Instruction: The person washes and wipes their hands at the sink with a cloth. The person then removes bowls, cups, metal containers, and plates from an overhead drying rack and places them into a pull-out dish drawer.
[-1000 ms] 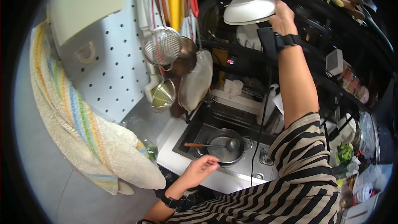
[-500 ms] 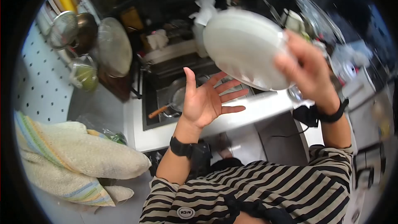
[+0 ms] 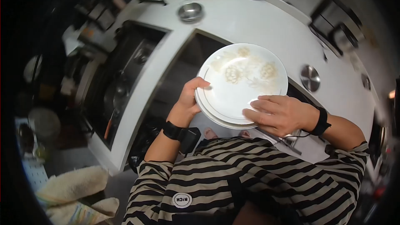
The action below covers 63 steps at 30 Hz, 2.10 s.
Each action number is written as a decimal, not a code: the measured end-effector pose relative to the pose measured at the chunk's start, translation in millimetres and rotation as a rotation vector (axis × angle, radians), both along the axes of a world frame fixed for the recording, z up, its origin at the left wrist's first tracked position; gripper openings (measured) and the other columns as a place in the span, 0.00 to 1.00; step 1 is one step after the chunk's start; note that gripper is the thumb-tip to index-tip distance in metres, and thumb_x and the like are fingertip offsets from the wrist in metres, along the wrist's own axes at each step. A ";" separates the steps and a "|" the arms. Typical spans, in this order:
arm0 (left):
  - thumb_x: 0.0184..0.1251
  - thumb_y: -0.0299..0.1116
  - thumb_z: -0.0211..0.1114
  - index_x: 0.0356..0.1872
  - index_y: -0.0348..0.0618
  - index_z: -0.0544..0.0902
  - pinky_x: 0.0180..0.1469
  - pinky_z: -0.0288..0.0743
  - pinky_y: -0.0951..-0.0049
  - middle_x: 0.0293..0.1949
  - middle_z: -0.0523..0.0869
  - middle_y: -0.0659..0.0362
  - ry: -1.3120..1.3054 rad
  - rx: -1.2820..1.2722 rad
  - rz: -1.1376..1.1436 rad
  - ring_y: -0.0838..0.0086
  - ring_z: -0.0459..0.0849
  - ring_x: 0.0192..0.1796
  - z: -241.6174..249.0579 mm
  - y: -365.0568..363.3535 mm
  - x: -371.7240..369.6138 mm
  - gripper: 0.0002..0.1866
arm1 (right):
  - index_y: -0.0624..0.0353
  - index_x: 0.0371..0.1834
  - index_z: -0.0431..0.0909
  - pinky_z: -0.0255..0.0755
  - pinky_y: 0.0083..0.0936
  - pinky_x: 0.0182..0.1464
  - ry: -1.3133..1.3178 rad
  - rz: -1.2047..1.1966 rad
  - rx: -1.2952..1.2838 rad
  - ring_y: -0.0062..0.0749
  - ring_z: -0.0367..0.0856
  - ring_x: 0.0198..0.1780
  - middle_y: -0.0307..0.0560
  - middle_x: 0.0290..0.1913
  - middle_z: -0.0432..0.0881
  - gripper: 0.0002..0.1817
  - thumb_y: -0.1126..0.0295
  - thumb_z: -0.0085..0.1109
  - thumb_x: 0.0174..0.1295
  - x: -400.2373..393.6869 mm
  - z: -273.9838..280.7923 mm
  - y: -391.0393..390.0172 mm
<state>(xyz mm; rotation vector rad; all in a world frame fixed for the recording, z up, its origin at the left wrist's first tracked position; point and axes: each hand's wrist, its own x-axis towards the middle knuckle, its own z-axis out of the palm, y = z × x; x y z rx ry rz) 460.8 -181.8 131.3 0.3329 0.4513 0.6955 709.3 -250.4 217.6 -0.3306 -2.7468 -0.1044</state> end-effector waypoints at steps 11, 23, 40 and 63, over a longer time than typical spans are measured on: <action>0.52 0.31 0.52 0.56 0.24 0.65 0.51 0.77 0.64 0.49 0.76 0.39 0.088 -0.004 -0.249 0.55 0.80 0.48 6.1 -50.6 181.4 0.29 | 0.63 0.22 0.73 0.78 0.32 0.47 -0.054 -0.192 -0.096 0.45 0.76 0.48 0.57 0.46 0.75 0.08 0.68 0.55 0.44 171.6 0.3 -101.0; 0.54 0.34 0.53 0.54 0.26 0.67 0.47 0.78 0.64 0.47 0.78 0.41 0.044 0.025 -0.388 0.58 0.82 0.45 19.6 -87.7 247.3 0.27 | 0.57 0.36 0.71 0.72 0.34 0.54 -0.179 -0.435 -0.202 0.45 0.76 0.51 0.55 0.51 0.73 0.08 0.67 0.52 0.54 204.9 25.9 -173.6; 0.54 0.34 0.49 0.57 0.24 0.62 0.50 0.78 0.63 0.51 0.73 0.37 -0.206 0.079 -0.522 0.55 0.80 0.49 37.9 -83.5 232.5 0.29 | 0.59 0.34 0.70 0.76 0.36 0.50 -0.225 -0.536 -0.116 0.47 0.77 0.49 0.57 0.47 0.75 0.08 0.69 0.53 0.53 162.5 66.2 -190.7; 0.56 0.36 0.51 0.56 0.24 0.64 0.45 0.80 0.64 0.47 0.76 0.38 -0.197 0.199 -0.420 0.56 0.82 0.44 68.0 -72.1 226.7 0.29 | 0.66 0.34 0.74 0.75 0.36 0.51 -0.121 -0.581 -0.295 0.49 0.77 0.49 0.60 0.49 0.75 0.09 0.72 0.55 0.52 147.9 97.5 -188.4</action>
